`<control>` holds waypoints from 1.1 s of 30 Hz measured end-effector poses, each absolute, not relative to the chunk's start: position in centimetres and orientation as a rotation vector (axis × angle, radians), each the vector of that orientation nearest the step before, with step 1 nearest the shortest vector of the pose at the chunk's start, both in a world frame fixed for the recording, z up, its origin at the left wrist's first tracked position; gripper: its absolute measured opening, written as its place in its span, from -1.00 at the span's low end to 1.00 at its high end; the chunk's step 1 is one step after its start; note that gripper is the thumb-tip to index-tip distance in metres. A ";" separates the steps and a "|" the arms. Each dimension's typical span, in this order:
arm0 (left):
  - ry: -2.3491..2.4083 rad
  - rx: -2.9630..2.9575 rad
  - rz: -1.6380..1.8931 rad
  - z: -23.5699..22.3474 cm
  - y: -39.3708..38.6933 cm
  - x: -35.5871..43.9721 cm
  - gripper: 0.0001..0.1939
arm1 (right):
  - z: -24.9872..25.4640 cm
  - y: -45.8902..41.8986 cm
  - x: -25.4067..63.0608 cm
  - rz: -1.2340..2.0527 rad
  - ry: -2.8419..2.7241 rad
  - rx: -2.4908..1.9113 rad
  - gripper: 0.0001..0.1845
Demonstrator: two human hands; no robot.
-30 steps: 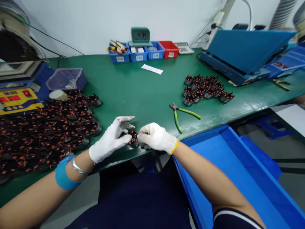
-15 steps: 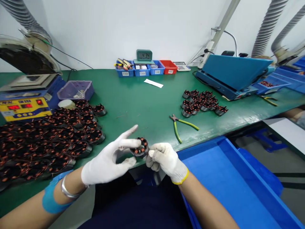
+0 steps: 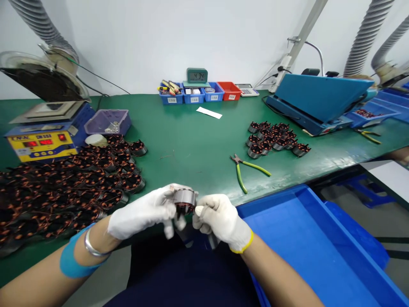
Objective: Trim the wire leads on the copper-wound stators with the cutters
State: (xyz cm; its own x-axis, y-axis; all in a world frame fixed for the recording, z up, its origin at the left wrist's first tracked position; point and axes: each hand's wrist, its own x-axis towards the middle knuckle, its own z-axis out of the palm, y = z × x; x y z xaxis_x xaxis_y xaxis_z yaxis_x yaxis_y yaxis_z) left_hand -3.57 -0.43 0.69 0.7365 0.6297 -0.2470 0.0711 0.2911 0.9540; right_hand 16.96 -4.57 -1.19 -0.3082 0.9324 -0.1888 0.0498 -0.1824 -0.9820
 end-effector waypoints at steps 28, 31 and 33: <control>0.857 1.869 0.474 -0.8 0.2 -4.1 -0.51 | -0.4 -2.4 16.4 1.040 -2.066 -1.202 -0.69; 1.002 2.289 0.724 -1.9 0.3 -3.2 -0.49 | -1.8 -1.4 16.8 1.215 -1.944 -1.314 -0.68; 1.030 2.462 0.761 -2.4 0.3 -2.8 -0.53 | -2.5 -1.1 16.9 1.354 -1.805 -1.354 -0.70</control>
State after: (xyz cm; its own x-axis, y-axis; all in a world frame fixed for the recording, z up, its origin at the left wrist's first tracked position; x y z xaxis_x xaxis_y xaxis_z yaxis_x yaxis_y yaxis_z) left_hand -2.81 0.33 -2.44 0.5879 0.7350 0.3377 0.5386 -0.6672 0.5146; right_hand 16.93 -1.11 -2.52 -0.3767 0.9123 -0.1605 0.4096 0.0086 -0.9122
